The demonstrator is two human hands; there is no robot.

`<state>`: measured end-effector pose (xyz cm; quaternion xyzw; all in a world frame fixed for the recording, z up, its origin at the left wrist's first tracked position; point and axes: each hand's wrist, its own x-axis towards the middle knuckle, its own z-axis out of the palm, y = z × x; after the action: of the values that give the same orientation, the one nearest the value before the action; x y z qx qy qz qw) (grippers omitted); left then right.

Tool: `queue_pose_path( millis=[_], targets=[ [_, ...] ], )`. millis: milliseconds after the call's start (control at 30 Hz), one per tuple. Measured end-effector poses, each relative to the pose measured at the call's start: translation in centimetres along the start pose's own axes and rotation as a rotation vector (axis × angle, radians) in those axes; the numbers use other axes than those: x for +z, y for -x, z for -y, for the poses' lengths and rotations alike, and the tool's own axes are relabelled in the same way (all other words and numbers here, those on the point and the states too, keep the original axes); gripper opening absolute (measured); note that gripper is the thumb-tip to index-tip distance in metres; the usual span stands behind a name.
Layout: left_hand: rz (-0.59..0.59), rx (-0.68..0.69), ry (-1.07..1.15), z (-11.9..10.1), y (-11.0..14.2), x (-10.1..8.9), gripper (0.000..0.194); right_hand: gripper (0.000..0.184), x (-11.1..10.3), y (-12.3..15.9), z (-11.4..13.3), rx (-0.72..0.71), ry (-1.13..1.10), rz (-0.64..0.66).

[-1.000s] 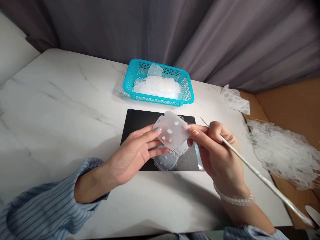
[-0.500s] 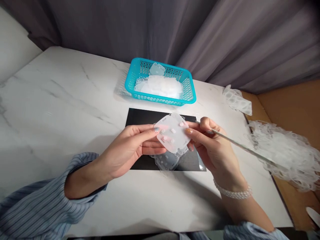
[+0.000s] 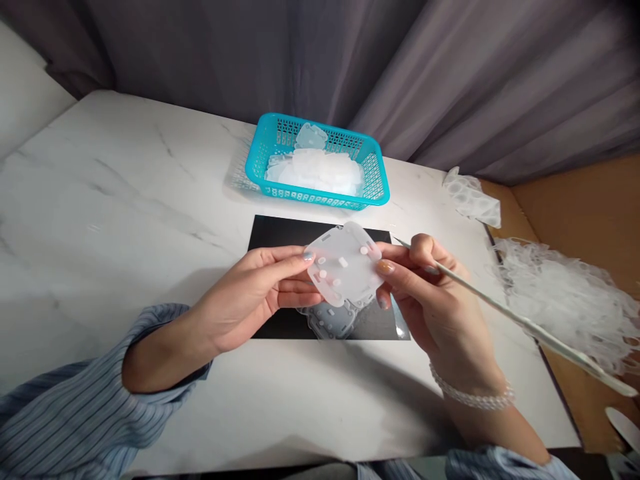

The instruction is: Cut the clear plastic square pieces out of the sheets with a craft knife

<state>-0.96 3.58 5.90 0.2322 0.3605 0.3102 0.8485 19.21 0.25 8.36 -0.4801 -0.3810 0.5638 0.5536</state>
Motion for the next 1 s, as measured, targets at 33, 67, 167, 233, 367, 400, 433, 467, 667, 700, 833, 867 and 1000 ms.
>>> queue_pose_path(
  millis=[33, 67, 167, 233, 367, 400, 433, 467, 667, 700, 833, 867, 1000],
  targets=[
    [0.005, -0.001, -0.005, 0.0, 0.0, 0.0, 0.012, 0.042, 0.0, 0.1, 0.1, 0.005, 0.0, 0.01],
    [0.008, -0.002, -0.013, 0.0, -0.1, -0.1, 0.012, 0.041, 0.0, 0.2, 0.1, 0.01, 0.003, 0.018],
    [0.016, 0.0, -0.033, 0.1, -0.1, -0.2, 0.012, 0.04, 0.1, 0.6, 0.4, 0.019, 0.021, 0.031],
    [0.025, -0.002, -0.045, 0.1, -0.2, -0.2, 0.013, 0.04, 0.1, 0.9, 0.5, 0.015, 0.028, 0.042],
    [0.037, -0.019, -0.071, 0.1, -0.4, -0.4, 0.016, 0.042, 0.3, 1.3, 0.5, -0.003, 0.043, 0.05],
    [0.038, -0.021, -0.078, 0.2, -0.4, -0.4, 0.016, 0.042, 0.3, 1.4, 0.5, -0.006, 0.053, 0.044],
    [0.038, -0.021, -0.084, 0.2, -0.4, -0.4, 0.016, 0.042, 0.4, 1.4, 0.5, -0.009, 0.063, 0.038],
    [0.035, -0.021, -0.089, 0.2, -0.4, -0.4, 0.015, 0.042, 0.4, 1.5, 0.5, -0.011, 0.071, 0.035],
    [0.011, -0.038, -0.099, 0.4, -0.5, -0.4, 0.016, 0.043, 0.5, 1.8, 0.6, -0.025, 0.067, 0.043],
    [0.015, -0.039, -0.103, 0.4, -0.5, -0.4, 0.016, 0.043, 0.4, 1.7, 0.6, -0.03, 0.063, 0.045],
    [0.023, 0.033, -0.181, 0.2, -0.3, -0.3, 0.017, 0.041, 0.0, 1.3, 0.4, -0.055, 0.097, 0.031],
    [0.027, 0.069, -0.223, 0.1, -0.2, -0.3, 0.017, 0.041, -0.2, 1.2, 0.3, -0.062, 0.116, 0.018],
    [0.064, 0.17, -0.408, -0.3, 0.5, 0.1, 0.021, 0.043, -0.8, 0.6, 0.0, -0.049, 0.18, 0.005]
  ],
)
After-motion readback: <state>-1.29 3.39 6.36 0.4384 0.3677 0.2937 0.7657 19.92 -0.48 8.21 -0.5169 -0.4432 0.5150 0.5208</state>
